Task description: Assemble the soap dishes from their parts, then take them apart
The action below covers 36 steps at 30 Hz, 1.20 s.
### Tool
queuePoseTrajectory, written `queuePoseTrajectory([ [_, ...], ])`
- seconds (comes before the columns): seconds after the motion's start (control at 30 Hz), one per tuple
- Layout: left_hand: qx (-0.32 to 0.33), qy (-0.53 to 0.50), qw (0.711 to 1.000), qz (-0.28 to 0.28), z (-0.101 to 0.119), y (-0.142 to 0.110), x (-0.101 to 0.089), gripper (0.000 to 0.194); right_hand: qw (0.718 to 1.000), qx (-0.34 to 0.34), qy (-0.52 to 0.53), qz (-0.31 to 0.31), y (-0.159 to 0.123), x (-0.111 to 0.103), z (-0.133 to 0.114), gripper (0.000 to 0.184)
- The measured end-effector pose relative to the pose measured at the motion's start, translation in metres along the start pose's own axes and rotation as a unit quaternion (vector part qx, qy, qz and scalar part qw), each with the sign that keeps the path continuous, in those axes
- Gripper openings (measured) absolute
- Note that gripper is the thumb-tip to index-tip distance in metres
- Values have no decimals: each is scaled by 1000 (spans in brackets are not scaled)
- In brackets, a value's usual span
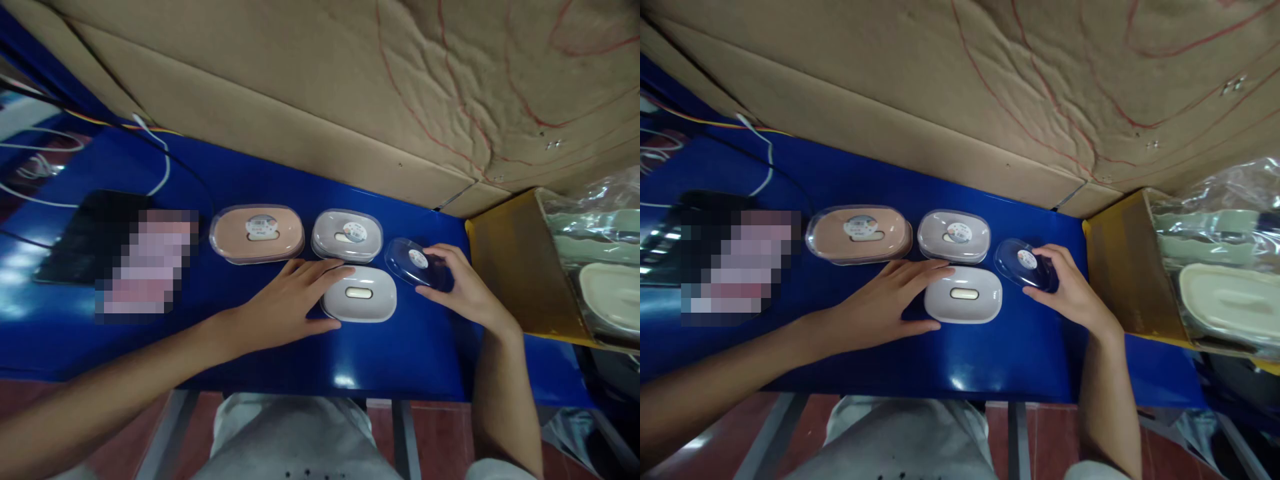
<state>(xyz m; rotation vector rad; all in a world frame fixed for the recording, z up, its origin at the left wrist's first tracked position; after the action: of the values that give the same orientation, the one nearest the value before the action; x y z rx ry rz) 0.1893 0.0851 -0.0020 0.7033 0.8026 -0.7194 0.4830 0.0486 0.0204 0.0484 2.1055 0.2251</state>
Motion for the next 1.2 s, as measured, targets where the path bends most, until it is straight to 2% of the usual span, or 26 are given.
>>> queuePoseTrajectory([
  [0.13,-25,-38,999,-8,-3,1,1,88,995,-25,72,-66,-8,-4,-30,63],
  [0.27,-27,-62,998,-6,-3,1,3,95,987,-60,94,-118,-14,24,-66,67],
  [0.37,-25,-73,997,-4,-2,1,5,95,987,-65,80,-126,-16,46,-80,70],
  [0.53,-25,-79,997,0,-2,2,6,93,988,-88,61,-109,-19,60,-89,71],
  [0.8,-30,-90,996,-1,-8,1,7,93,988,-140,34,-53,-19,58,-105,68],
  [1.03,-26,-90,995,-14,-7,0,8,88,985,-166,16,-49,-20,57,-110,68],
  [1.2,-9,-57,998,-12,-3,1,6,81,986,-156,9,-58,-20,59,-108,66],
])
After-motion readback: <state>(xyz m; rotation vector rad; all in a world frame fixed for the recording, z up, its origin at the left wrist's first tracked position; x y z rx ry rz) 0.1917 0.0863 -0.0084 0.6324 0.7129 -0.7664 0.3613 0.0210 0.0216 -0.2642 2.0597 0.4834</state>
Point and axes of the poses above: each hand's wrist, its own y-axis towards the middle knuckle, its own x-axis out of the palm, z = x × y, the point moved 9 cm from there along y, towards the middle knuckle, and after that the axes turned 10 degrees about z, right-handed, at the moved point
